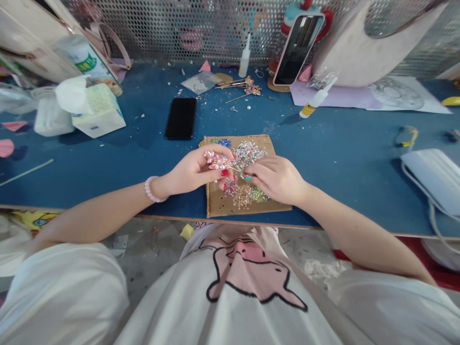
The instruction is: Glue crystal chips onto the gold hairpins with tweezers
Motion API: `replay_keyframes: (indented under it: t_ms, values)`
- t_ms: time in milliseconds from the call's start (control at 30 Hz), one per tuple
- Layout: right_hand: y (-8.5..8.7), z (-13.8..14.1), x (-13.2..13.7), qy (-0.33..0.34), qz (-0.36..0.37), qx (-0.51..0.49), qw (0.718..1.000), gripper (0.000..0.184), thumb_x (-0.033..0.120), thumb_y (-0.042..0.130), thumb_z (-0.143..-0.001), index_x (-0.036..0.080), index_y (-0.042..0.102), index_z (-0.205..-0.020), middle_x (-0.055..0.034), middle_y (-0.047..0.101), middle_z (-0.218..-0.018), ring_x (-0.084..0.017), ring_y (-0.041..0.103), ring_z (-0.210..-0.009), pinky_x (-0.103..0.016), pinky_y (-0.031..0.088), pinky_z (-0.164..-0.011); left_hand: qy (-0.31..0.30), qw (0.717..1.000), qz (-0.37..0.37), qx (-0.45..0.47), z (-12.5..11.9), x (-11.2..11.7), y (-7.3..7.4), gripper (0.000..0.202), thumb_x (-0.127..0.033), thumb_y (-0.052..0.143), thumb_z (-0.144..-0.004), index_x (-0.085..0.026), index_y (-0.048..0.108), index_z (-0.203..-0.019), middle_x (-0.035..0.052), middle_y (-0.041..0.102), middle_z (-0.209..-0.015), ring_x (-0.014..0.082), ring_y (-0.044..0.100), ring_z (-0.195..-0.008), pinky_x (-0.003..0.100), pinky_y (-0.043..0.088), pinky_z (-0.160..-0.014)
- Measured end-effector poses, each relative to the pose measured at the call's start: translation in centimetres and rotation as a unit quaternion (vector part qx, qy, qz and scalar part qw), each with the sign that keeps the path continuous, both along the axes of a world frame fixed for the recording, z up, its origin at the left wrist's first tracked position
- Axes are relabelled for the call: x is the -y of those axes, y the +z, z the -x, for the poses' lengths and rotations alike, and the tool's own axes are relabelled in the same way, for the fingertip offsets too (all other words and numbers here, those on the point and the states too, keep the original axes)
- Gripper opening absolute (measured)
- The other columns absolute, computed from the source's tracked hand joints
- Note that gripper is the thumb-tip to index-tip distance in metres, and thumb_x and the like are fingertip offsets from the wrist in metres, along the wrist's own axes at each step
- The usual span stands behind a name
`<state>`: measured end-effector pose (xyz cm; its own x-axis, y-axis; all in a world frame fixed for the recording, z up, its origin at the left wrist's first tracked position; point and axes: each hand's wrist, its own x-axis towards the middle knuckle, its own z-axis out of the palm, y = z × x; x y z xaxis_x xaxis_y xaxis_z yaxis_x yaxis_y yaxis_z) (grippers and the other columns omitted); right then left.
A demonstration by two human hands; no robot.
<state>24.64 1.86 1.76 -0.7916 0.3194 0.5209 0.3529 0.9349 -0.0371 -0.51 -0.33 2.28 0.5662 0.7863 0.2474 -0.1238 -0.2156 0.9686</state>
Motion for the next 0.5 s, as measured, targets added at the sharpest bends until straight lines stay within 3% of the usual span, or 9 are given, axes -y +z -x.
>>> replay_keyframes:
  t_ms: [133, 300, 500]
  values:
    - [0.0, -0.2, -0.1, 0.004, -0.002, 0.007, 1.000, 0.033, 0.024, 0.034, -0.107, 0.018, 0.064, -0.095, -0.0031, 0.066, -0.071, -0.015, 0.060, -0.064, -0.030, 0.043, -0.063, 0.034, 0.999, -0.005, 0.016, 0.2, -0.4, -0.1, 0.030, -0.038, 0.073, -0.092, -0.020, 0.057, -0.110, -0.0014, 0.070, -0.073, 0.0093, 0.067, -0.058, 0.022, 0.058, -0.062]
    - [-0.2, -0.3, -0.1, 0.004, -0.015, 0.027, 1.000, 0.033, 0.029, 0.033, -0.109, 0.019, 0.062, -0.096, -0.0019, 0.064, -0.067, -0.015, 0.058, -0.061, -0.031, 0.041, -0.062, 0.076, 0.996, 0.044, 0.023, 0.6, -0.9, -0.4, 0.041, -0.052, 0.075, -0.088, -0.022, 0.060, -0.111, -0.0029, 0.068, -0.071, 0.0098, 0.066, -0.057, 0.022, 0.056, -0.057]
    - [-0.4, -0.3, 0.0, 0.026, -0.054, 0.051, 0.997, 0.029, 0.023, 0.035, -0.107, 0.019, 0.061, -0.097, 0.0004, 0.064, -0.066, -0.014, 0.056, -0.059, -0.030, 0.040, -0.061, 0.092, 0.993, 0.062, 0.049, 0.7, -1.1, -0.4, 0.040, -0.051, 0.075, -0.090, -0.019, 0.063, -0.111, -0.0032, 0.064, -0.069, 0.0081, 0.061, -0.055, 0.022, 0.053, -0.054]
